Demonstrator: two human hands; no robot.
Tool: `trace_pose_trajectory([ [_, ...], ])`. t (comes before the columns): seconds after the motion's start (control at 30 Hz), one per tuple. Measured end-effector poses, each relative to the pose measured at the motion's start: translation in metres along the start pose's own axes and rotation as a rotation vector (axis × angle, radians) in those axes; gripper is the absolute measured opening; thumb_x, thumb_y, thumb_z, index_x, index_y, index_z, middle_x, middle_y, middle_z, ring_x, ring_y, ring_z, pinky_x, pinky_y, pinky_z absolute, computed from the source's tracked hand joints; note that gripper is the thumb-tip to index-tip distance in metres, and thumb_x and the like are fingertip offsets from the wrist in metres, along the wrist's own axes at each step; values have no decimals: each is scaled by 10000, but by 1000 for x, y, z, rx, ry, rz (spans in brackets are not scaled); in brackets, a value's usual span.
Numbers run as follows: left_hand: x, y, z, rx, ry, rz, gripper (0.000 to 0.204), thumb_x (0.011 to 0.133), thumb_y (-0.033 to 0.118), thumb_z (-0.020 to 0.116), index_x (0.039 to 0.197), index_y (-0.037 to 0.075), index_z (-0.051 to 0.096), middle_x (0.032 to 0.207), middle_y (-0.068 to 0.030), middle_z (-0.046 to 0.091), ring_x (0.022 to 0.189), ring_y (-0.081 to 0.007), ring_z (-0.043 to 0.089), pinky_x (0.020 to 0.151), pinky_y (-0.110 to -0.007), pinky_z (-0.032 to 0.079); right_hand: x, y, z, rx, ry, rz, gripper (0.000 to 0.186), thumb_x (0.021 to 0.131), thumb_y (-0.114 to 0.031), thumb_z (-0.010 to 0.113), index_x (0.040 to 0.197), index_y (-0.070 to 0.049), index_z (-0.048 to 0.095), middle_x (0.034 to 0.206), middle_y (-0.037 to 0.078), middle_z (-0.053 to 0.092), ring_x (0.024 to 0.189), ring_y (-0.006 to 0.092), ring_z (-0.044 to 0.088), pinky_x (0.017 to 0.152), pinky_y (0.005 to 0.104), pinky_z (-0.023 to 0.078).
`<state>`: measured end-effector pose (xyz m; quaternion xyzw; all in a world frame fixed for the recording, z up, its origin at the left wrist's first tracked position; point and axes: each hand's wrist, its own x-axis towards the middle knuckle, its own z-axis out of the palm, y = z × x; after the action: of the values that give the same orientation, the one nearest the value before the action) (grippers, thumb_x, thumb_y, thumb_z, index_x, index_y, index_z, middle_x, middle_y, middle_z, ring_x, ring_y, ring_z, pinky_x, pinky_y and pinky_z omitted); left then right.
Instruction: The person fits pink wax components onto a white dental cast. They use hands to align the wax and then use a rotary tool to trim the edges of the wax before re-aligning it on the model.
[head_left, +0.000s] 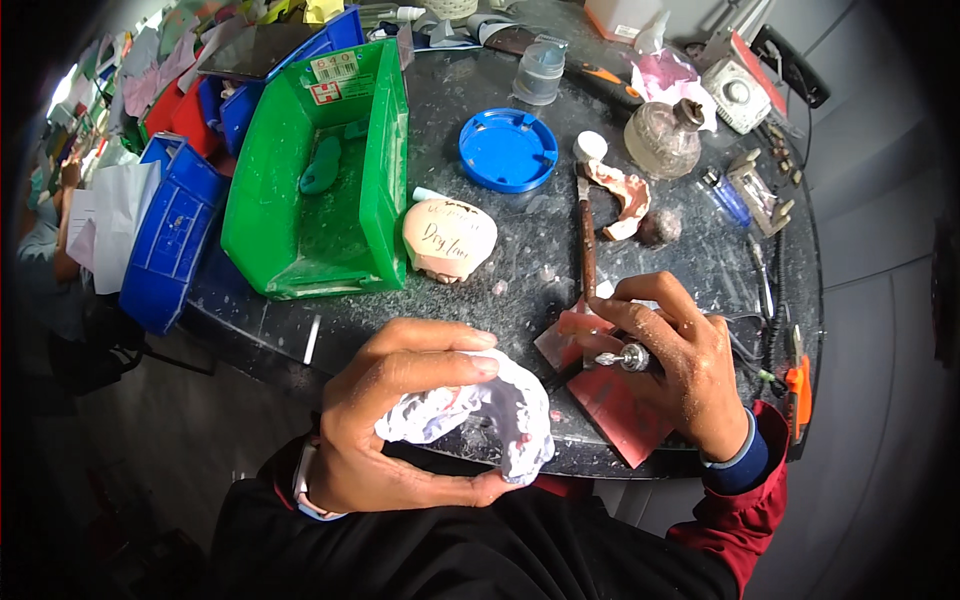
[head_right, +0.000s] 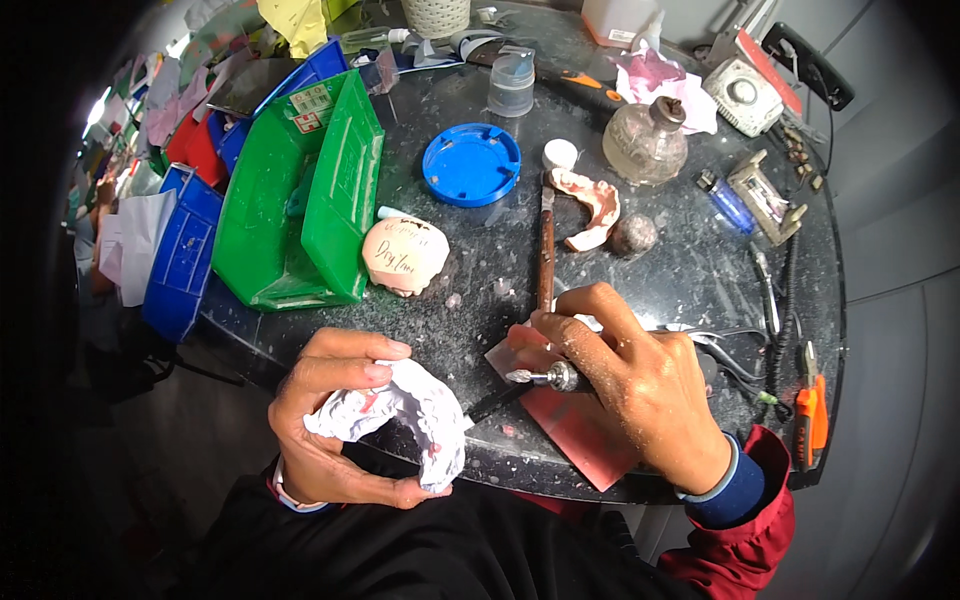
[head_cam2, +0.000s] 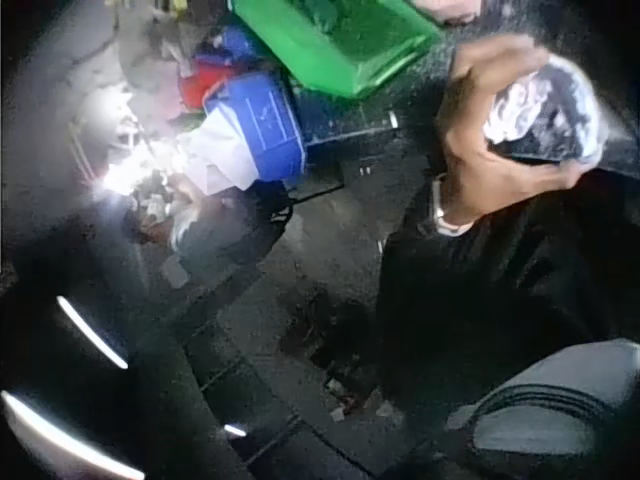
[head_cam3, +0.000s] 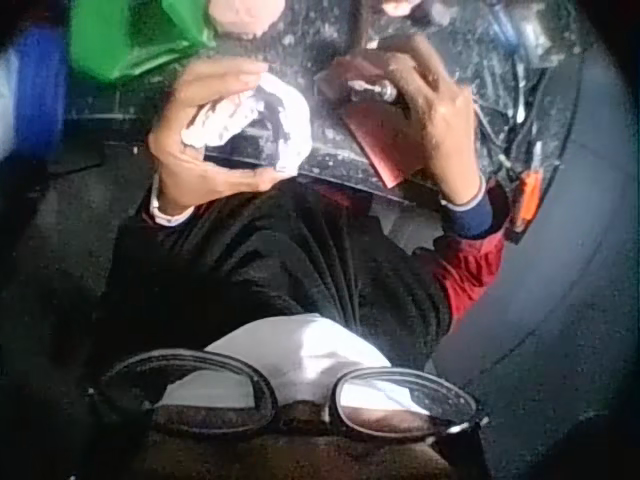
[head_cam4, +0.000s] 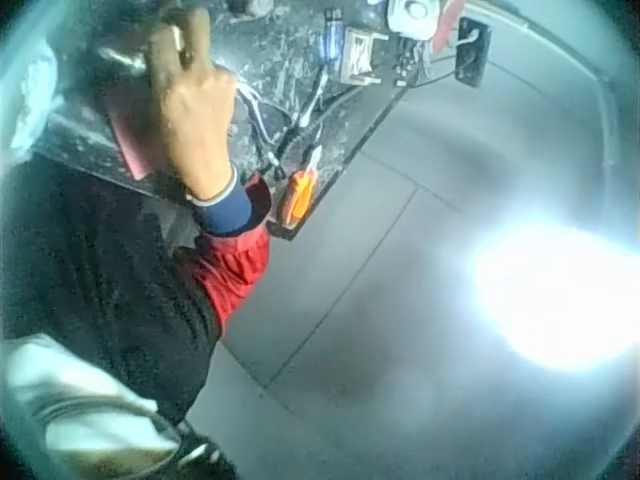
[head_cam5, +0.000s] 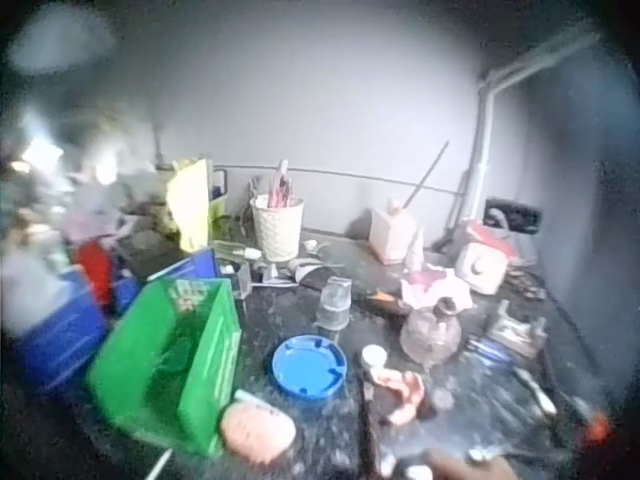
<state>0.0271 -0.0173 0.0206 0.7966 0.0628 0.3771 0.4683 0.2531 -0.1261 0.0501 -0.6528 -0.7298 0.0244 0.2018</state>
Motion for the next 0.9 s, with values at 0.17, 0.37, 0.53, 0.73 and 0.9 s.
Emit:
trace_pose_trajectory([
  [0.17,-2,-8,2,181,68,-65,697,465,208,893,1041,24,546,1023,-195,574,882,-239,606,747,-325,515,-2,11,-24,90,301,123,618,674,-315,800,1115,4,506,1001,97,528,672,110,513,469,229,375],
  [0.37,-8,-13,4,214,50,-118,668,459,197,883,1015,21,557,1024,-180,602,896,-274,627,763,-351,522,18,58,-82,327,879,274,408,817,-255,433,1159,-63,320,1049,113,415,543,73,399,396,175,315],
  [0.53,-4,-4,4,211,53,-185,585,523,82,846,1040,18,580,1058,-156,591,932,-291,615,798,-352,519,28,155,-93,14,636,497,163,880,-157,411,979,-28,399,815,125,471,645,246,468,591,337,398],
  [0.73,-8,-8,-1,216,19,-204,594,547,86,831,1080,27,576,1072,-140,581,952,-291,596,814,-360,500,26,212,-56,-488,241,511,176,833,-203,410,952,-73,402,954,183,523,826,408,532,691,466,418],
  [0.9,-4,-12,1,251,-24,-148,596,536,113,834,1071,28,585,1041,-126,590,896,-274,590,754,-368,484,22,222,-52,-452,152,423,182,834,-191,376,957,-58,387,941,178,501,842,398,523,699,458,411],
])
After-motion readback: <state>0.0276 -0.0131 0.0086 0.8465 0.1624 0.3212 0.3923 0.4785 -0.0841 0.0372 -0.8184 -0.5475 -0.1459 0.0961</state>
